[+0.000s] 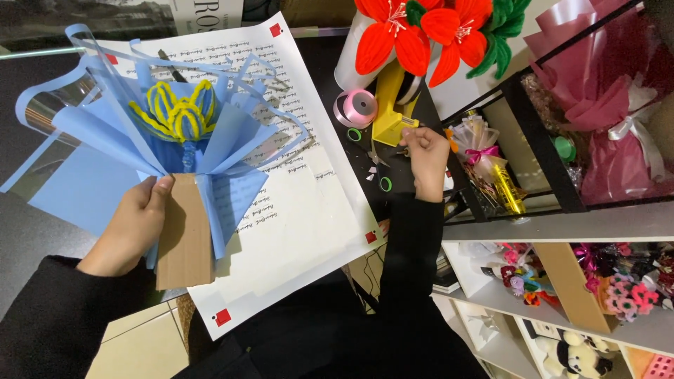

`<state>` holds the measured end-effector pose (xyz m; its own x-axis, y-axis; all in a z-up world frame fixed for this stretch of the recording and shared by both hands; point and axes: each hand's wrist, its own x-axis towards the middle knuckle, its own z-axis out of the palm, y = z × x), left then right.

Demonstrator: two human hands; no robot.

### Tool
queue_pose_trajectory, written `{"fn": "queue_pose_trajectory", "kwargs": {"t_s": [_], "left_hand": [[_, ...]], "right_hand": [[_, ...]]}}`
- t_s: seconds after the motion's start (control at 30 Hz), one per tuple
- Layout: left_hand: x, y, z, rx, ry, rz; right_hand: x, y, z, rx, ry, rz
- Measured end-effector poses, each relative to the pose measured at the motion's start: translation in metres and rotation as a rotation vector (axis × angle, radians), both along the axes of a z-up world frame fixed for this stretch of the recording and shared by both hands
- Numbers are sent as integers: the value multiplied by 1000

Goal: The person wraps a yellow and blue artificial flower bouquet with light blue paper and a brown cardboard sleeve. They fold the paper around the flower, secure it with a clear adhesive strip, and adjust the wrapping to ensure it is neat.

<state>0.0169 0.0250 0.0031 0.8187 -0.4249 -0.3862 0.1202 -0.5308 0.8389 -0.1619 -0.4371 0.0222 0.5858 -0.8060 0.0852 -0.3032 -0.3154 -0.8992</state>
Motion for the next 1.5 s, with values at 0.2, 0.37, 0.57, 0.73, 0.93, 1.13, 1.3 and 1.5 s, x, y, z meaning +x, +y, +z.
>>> {"fn": "queue_pose_trajectory", "kwargs": {"t_s": [0.2, 0.37, 0.57, 0.73, 0.93, 1.13, 1.3, 1.5], "left_hand": [[-1, -3, 9, 62, -30, -21], [-12, -14, 40, 35, 26, 24], [-15, -19, 56, 91, 45, 39], [-10, -17, 40, 58, 26, 23], [-13, -17, 41, 55, 2, -3], [-16, -18, 49, -40, -96, -9], [-6, -13, 5, -59, -118, -51], [-11, -11, 19, -59, -100, -47]], "right_hand": [[8, 9, 7, -200, 32, -9], [1, 4, -14, -267, 178, 50], [-14, 88, 73, -271, 169, 269], [4, 151, 121, -350, 39, 709], [74, 217, 120, -361, -143, 1251], [113, 264, 70, -588, -168, 1423], [94, 276, 64, -576, -268, 1376], [98, 266, 24, -552, -353, 1238]]}}
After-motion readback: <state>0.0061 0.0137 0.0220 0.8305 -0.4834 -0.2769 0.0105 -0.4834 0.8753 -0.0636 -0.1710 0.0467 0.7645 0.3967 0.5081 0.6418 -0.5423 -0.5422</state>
